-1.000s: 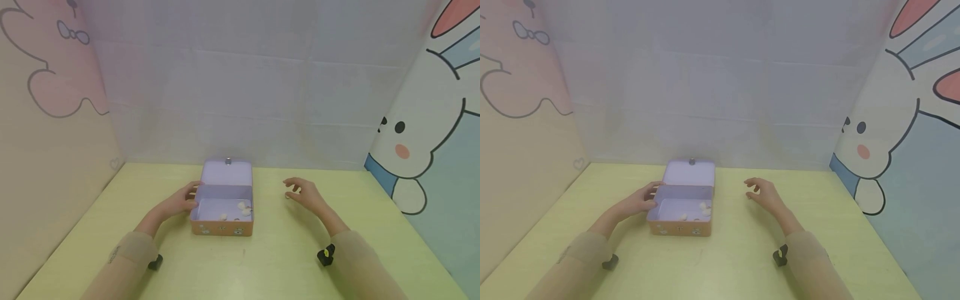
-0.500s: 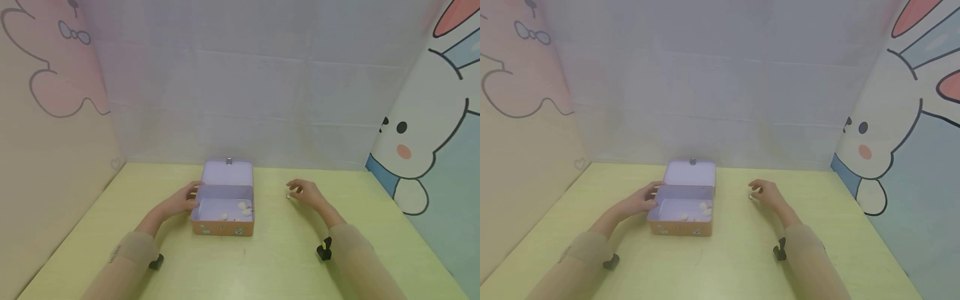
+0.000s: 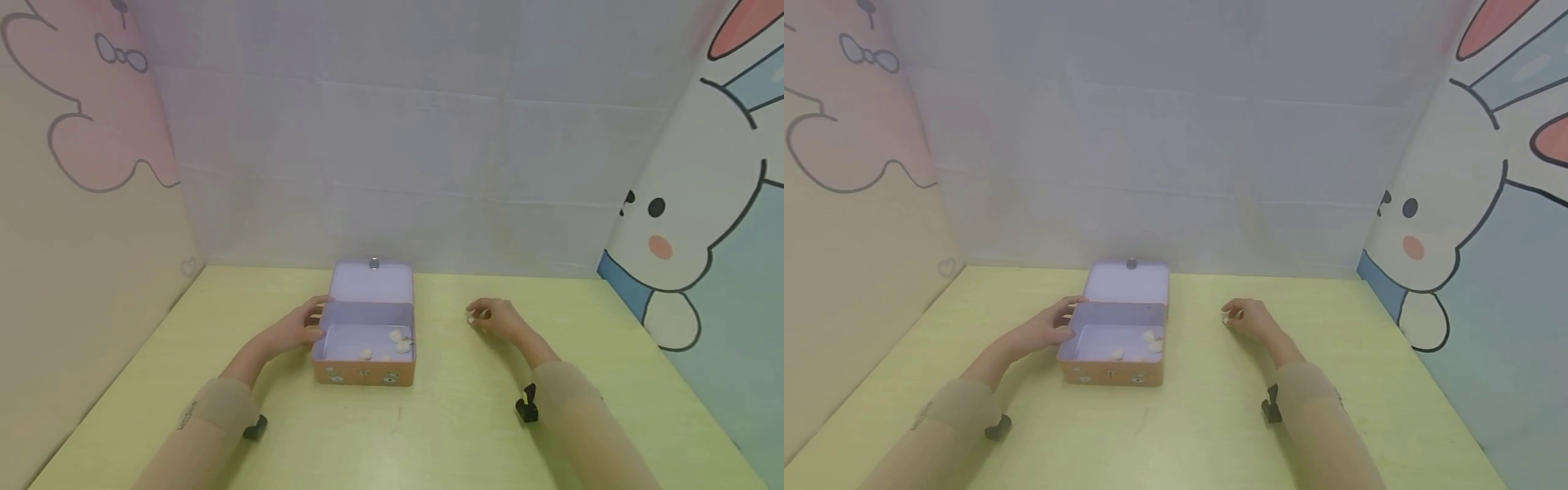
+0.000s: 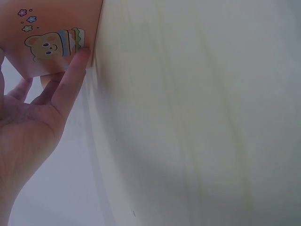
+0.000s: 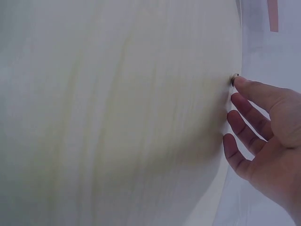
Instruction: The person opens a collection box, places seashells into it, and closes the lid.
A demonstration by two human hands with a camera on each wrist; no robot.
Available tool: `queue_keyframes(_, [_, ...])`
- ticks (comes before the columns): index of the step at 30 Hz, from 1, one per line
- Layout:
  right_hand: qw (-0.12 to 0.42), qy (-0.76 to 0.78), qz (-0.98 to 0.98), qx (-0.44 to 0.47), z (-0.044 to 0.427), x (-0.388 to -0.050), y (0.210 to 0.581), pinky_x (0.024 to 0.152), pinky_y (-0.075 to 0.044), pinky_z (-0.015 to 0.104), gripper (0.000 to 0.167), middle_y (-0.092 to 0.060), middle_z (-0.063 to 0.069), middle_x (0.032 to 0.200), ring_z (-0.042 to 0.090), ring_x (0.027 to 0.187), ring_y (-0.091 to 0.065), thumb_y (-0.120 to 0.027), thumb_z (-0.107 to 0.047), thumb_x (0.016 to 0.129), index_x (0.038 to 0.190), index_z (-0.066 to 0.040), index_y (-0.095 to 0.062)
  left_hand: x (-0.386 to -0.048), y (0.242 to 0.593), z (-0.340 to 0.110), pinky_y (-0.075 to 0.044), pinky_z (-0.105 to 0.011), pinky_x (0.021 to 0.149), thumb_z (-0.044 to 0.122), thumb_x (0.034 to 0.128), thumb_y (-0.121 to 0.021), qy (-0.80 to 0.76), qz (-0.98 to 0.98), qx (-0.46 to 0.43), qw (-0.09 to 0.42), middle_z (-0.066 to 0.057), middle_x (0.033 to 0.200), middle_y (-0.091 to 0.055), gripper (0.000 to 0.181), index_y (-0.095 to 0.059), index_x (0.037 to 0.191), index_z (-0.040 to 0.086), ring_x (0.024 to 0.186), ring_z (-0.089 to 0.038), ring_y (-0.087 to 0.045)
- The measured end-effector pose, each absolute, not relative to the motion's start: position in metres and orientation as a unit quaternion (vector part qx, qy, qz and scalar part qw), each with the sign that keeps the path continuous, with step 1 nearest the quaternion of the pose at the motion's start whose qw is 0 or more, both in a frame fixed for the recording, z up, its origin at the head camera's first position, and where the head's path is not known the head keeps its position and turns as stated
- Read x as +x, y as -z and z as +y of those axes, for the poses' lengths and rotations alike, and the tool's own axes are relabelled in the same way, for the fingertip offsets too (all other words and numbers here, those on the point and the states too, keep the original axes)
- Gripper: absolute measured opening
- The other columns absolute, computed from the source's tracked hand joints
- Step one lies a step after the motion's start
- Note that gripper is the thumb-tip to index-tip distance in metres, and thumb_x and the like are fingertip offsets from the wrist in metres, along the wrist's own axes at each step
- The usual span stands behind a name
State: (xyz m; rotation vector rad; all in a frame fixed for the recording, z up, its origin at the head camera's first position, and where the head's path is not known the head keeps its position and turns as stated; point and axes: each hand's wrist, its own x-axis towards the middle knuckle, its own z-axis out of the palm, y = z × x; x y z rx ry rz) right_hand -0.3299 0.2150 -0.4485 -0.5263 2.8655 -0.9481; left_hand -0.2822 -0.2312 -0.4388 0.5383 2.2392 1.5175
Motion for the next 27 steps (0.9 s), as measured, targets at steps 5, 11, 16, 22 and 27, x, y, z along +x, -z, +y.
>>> queue_keyframes(5, [0.038, 0.303, 0.936, -0.172, 0.2147, -0.3316, 0.4498, 0.071, -0.05, 0.032, 0.024, -0.067, 0.01, 0.093, 0.023, 0.085, -0.059, -0.068, -0.008, 0.085, 0.107, -0.001, -0.067, -0.2816, 0.4378, -0.2306, -0.042, -0.053, 0.099, 0.008, 0.0904, -0.059, -0.542, 0.795, 0.191, 0.192, -0.024, 0.148, -0.027, 0.07, -0.019, 0.148, 0.012, 0.135, -0.046, -0.027])
queue_keyframes(11, [0.041, 0.304, 0.938, -0.164, 0.2125, -0.3295, 0.4472, 0.069, -0.049, 0.029, 0.019, -0.066, 0.011, 0.093, 0.022, 0.083, -0.058, -0.069, -0.006, 0.083, 0.101, -0.001, -0.069, -0.2802, 0.4357, -0.2296, -0.04, -0.055, 0.1, 0.007, 0.0897, -0.06, -0.537, 0.8, 0.193, 0.186, -0.025, 0.148, -0.028, 0.071, -0.019, 0.148, 0.011, 0.135, -0.046, -0.027])
queue_keyframes(16, [0.033, 0.302, 0.939, -0.164, 0.2107, -0.328, 0.4462, 0.066, -0.046, 0.028, 0.011, -0.065, 0.01, 0.089, 0.019, 0.079, -0.055, -0.07, -0.007, 0.083, 0.093, -0.002, -0.07, -0.2795, 0.4343, -0.2292, -0.04, -0.055, 0.1, 0.008, 0.0899, -0.06, -0.538, 0.799, 0.193, 0.188, -0.025, 0.148, -0.027, 0.071, -0.019, 0.148, 0.011, 0.135, -0.046, -0.026])
queue_keyframes(22, [0.03, 0.304, 0.938, -0.163, 0.2112, -0.3281, 0.4483, 0.065, -0.044, 0.028, 0.005, -0.065, 0.007, 0.086, 0.017, 0.075, -0.053, -0.07, -0.007, 0.083, 0.087, -0.004, -0.068, -0.2796, 0.4338, -0.2293, -0.041, -0.055, 0.099, 0.009, 0.0905, -0.06, -0.538, 0.798, 0.193, 0.19, -0.025, 0.148, -0.027, 0.07, -0.019, 0.148, 0.011, 0.135, -0.047, -0.026])
queue_keyframes(27, [0.02, 0.299, 0.939, -0.169, 0.2124, -0.3279, 0.4506, 0.065, -0.043, 0.028, 0.004, -0.063, 0.006, 0.084, 0.017, 0.073, -0.051, -0.07, -0.007, 0.083, 0.084, -0.006, -0.067, -0.2796, 0.4337, -0.2287, -0.041, -0.055, 0.1, 0.008, 0.09, -0.059, -0.537, 0.801, 0.187, 0.191, -0.025, 0.149, -0.026, 0.071, -0.019, 0.148, 0.011, 0.135, -0.046, -0.026])
